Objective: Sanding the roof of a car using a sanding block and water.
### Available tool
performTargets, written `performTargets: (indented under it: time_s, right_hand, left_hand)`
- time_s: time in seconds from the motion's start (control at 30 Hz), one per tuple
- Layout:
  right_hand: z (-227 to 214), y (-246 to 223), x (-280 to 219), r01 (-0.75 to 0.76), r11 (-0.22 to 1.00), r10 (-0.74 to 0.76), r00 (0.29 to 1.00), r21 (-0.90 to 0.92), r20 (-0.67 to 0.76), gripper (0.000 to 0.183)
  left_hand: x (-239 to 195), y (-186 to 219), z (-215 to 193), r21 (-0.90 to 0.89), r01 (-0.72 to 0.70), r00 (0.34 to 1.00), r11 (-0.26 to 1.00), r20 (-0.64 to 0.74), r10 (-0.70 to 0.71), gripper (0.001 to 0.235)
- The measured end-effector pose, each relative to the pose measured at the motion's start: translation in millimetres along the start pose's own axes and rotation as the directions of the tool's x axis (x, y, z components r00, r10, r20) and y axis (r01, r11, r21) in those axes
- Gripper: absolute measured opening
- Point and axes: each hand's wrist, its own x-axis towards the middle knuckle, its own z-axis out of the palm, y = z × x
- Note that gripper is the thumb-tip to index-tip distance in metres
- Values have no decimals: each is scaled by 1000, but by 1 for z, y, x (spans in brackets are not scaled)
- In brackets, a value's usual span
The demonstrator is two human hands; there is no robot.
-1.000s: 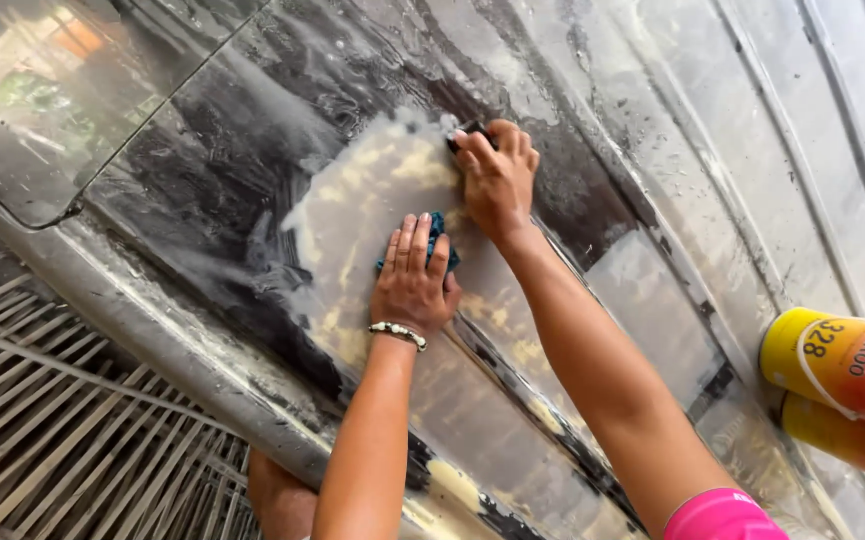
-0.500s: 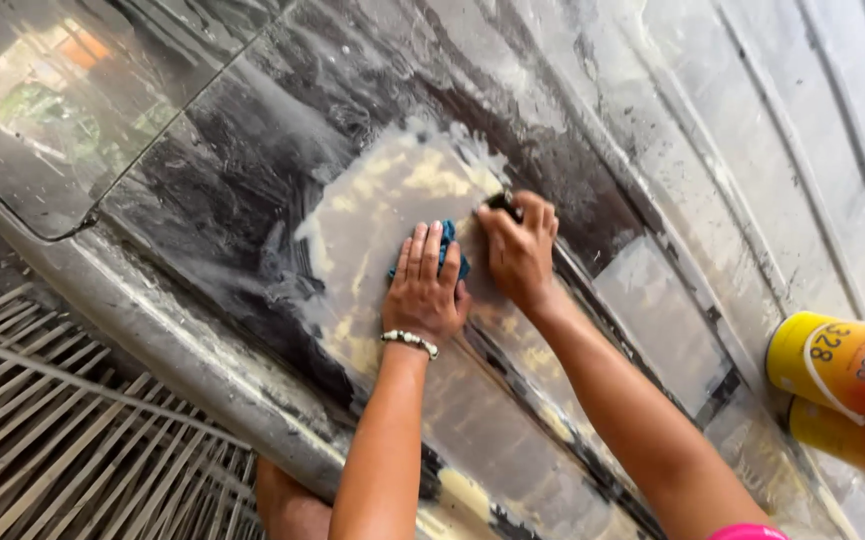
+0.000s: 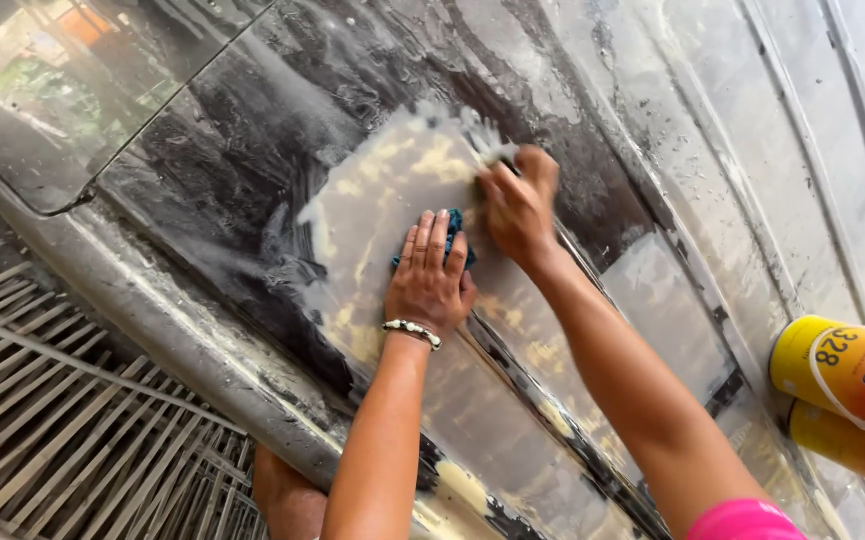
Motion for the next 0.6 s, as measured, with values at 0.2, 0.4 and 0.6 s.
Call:
performTargets:
  time_s: [0.2,0.4,0.6]
  right_hand:
    - [-13,-7,17,57,997,-59,996,44,61,10]
    - [-6,10,-7,54,999,-53,995,-7,90,5]
    - [10,-8,30,0,998,0,1000,57,10,9]
  left_hand:
    - [1,1,0,-6,21,999,1000,25,-20,56]
    - [-3,-2,-4,7,34,999,999,14,-34,57]
    - [-5,4,-4,-22,21,999,1000,29,-21,53]
